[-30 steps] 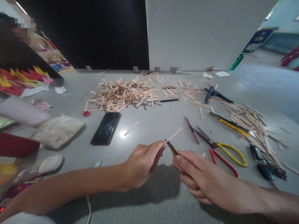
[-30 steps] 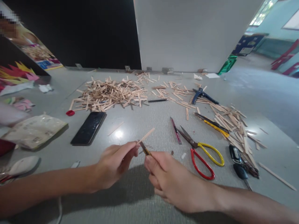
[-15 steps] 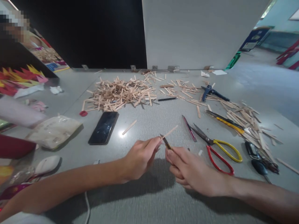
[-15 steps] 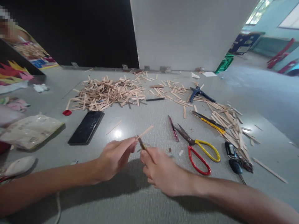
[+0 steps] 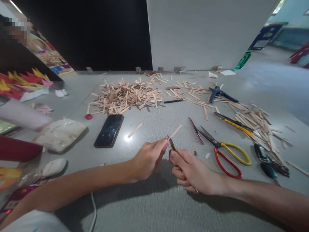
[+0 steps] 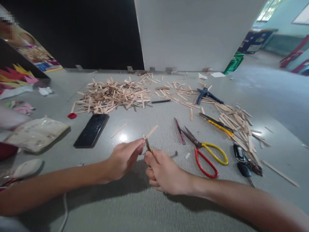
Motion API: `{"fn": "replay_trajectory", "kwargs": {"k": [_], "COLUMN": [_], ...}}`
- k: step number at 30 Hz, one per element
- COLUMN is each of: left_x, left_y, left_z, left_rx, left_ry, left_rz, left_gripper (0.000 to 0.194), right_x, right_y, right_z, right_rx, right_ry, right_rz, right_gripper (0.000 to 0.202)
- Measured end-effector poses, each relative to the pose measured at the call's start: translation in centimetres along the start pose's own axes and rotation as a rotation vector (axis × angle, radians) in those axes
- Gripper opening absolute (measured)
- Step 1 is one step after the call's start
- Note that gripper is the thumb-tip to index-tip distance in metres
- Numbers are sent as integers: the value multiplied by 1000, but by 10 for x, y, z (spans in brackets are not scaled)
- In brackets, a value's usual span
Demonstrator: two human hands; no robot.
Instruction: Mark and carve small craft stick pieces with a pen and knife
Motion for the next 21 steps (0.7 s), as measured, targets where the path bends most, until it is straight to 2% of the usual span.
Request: {"fn": "replay_trajectory", "kwargs": {"k": [4, 7, 9, 12, 16, 18, 21], "left_x": [-1, -1, 0, 1, 3, 5, 10], "left_y": [3, 7, 8, 11, 15, 17, 16], "left_z": [3, 7, 11, 14, 15, 14, 12], "left_rx": [-55, -40, -18, 14, 33, -7, -38], "left_ry": [-50, -25, 1, 69, 160, 205, 277], "left_rz": [33, 62, 69, 65, 10, -41, -75], "left_gripper": [32, 37, 39, 43, 41, 46, 50], "right_x": [5, 12, 15, 22, 37, 41, 41], "right_y": [0, 9, 15, 25, 35, 37, 36], "right_z": [-3, -8, -11, -15, -22, -25, -28], "right_rx": [50, 138, 146, 30, -223, -268, -227], "right_ry": [33, 87, 118, 249, 573, 607, 535], "right_rz": [-25, -40, -94, -347, -723, -727, -567], "right_gripper": [37, 38, 36, 27, 16, 20, 31]}}
Point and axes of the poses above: each hand's wrist, its own z-axis towards the middle knuckle, its own y-axis out of the back of the hand, x = y × z, the point moved 3 cm from there along z, towards the middle knuckle, and after that the axes turned 8 degrees about y, right-handed, at the moved point
